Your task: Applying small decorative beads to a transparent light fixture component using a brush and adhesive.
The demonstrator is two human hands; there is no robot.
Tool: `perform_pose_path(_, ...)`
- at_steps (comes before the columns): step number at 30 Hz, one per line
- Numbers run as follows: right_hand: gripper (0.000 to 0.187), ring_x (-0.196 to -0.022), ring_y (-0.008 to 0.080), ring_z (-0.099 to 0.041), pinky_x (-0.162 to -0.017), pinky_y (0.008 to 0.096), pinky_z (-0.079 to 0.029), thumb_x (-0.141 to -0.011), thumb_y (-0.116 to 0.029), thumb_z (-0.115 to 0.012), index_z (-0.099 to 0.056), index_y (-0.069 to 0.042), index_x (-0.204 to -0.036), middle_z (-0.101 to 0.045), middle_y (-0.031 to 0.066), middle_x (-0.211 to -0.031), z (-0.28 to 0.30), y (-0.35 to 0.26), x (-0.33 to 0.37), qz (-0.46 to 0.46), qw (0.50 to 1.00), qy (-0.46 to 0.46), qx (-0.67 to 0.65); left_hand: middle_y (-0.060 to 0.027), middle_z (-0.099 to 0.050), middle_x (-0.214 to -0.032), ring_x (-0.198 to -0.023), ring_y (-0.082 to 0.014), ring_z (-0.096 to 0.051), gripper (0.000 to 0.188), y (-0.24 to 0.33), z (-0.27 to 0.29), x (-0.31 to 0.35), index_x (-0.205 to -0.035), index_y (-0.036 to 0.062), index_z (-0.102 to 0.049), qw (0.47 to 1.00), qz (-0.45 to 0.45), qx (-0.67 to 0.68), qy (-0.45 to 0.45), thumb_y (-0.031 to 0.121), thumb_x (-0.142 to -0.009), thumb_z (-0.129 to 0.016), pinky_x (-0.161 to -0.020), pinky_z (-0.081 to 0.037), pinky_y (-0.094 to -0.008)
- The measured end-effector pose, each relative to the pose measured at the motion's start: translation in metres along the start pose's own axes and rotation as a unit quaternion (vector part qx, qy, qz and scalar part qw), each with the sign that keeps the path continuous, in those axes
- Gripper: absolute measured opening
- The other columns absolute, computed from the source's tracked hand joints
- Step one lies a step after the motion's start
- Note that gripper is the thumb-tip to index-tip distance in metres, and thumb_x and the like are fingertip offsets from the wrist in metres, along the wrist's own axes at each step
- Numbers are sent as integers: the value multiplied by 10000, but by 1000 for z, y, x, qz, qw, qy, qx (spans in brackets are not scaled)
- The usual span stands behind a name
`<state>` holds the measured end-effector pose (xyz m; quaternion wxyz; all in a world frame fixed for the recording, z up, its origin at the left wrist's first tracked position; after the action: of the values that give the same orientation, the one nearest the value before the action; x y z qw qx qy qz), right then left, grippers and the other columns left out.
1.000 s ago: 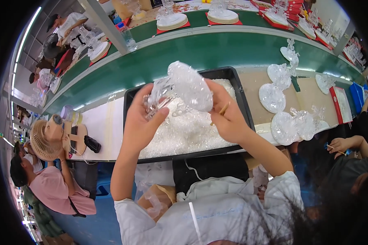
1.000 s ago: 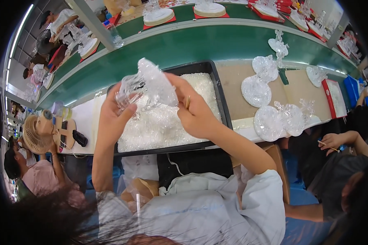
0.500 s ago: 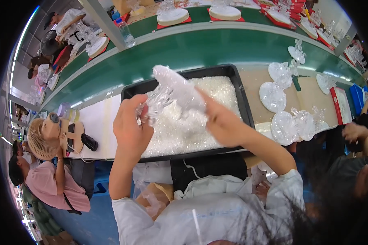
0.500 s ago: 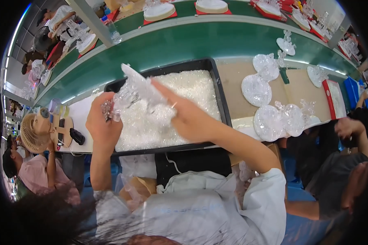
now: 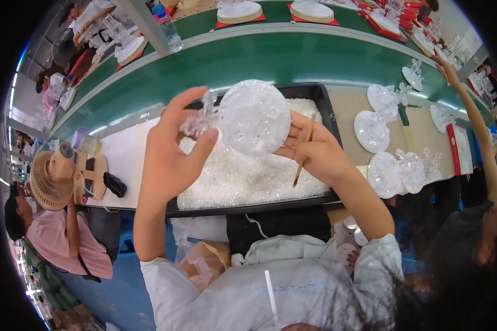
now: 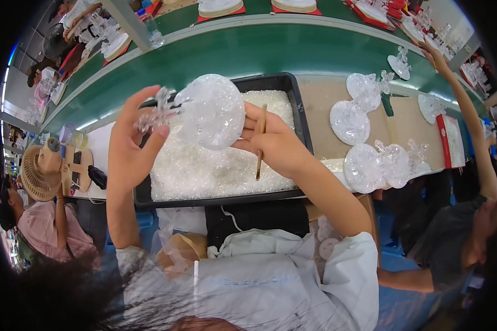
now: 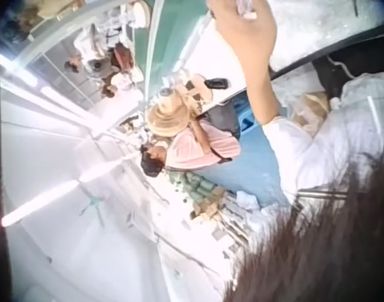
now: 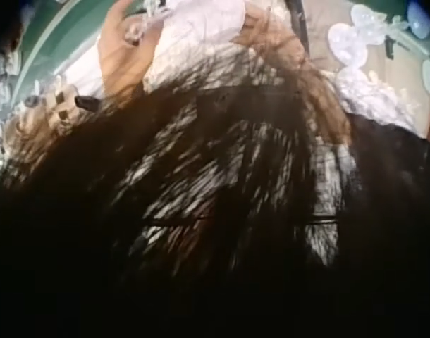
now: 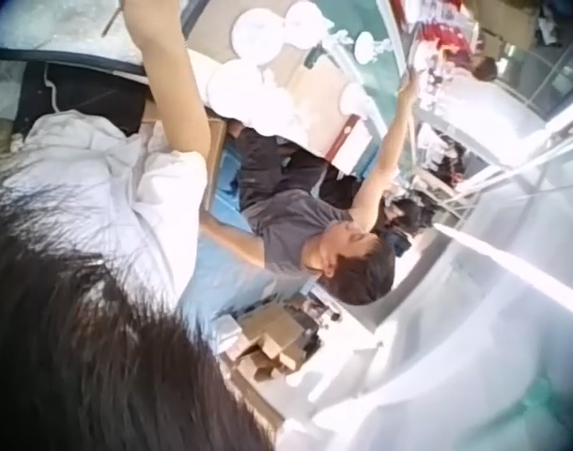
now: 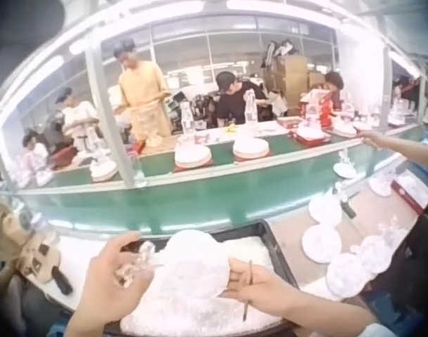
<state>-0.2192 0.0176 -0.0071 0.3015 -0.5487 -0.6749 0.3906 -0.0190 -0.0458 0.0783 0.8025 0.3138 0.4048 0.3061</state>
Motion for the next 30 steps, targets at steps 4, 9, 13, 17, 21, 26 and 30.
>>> perform_pose_path(4, 722, -1175, 297, -612, -987, 412, -509, -700, 111, -414, -388, 86, -1421, -570, 218, -1318, 6, 4, -1, -41, 998, 5, -48, -74, -654, -919, -651, -97, -558, 370, -7, -6, -9, -1209, 23, -574, 1000, -1, 12, -2, 53, -850, -660, -583, -478, -258)
perform_pose_path(9, 543, -1044, 331, -669, -893, 408, -554, -857, -45, -438, -432, 129, -1370, -618, 270, -1214, 14, -10, 20, 22, 980, 153, 122, -14, -518, -668, -529, -43, -434, 304, -29, -5, -9, -1098, 17, -609, 983, 142, 116, 6, 5, -800, -546, -485, -368, -239)
perform_pose_path(13, 505, -1003, 393, -661, -873, 441, -547, -972, -234, -405, -458, 133, -1316, -611, 329, -1157, 7, -44, 70, 307, 866, 252, 303, 10, -459, -571, -496, -40, -389, 220, -50, 2, 2, -974, 18, -595, 984, 171, 52, 17, 0, -763, -534, -463, -300, -245)
perform_pose_path(17, 437, -851, 331, -621, -772, 424, -500, -1012, -351, -385, -533, 31, -1162, -635, 261, -1004, -17, -36, 79, 492, 783, 243, 294, -1, -424, -521, -483, -55, -370, 99, -40, -4, 2, -872, 12, -520, 987, 159, 24, 19, 18, -773, -525, -457, -277, -261)
perform_pose_path(21, 456, -617, 287, -579, -517, 407, -467, -1014, -489, -385, -437, -52, -1135, -623, 244, -872, -18, -14, 78, 593, 774, 153, 158, -22, -424, -511, -463, -75, -380, 55, -36, 0, 3, -843, 4, -493, 992, 124, 18, 31, 26, -793, -501, -452, -291, -269)
perform_pose_path(26, 378, -493, 230, -586, -382, 283, -460, -1021, -415, -442, -450, -51, -1122, -651, 224, -811, -24, -4, 65, 483, 856, 71, 171, -3, -425, -500, -467, -65, -380, 59, -40, 4, 9, -837, 6, -498, 991, 126, 5, 49, 50, -803, -515, -438, -281, -268)
perform_pose_path(30, 226, -637, 279, -676, -527, 323, -571, -881, -29, -655, -539, 2, -1073, -657, 243, -895, -34, -5, 49, 347, 920, 6, 183, 45, -391, -715, -670, -51, -323, 127, -41, 6, 10, -821, 20, -479, 980, 191, 2, 61, 132, -770, -511, -583, -236, -223)
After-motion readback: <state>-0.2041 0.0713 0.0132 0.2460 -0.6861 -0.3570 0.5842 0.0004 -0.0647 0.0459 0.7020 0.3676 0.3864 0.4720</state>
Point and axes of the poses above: each hand's wrist, its own x-axis away from the middle knuckle, its own z-axis out of the back of the hand, y = z × x, the point moved 6 cm from there along -x, towards the middle knuckle
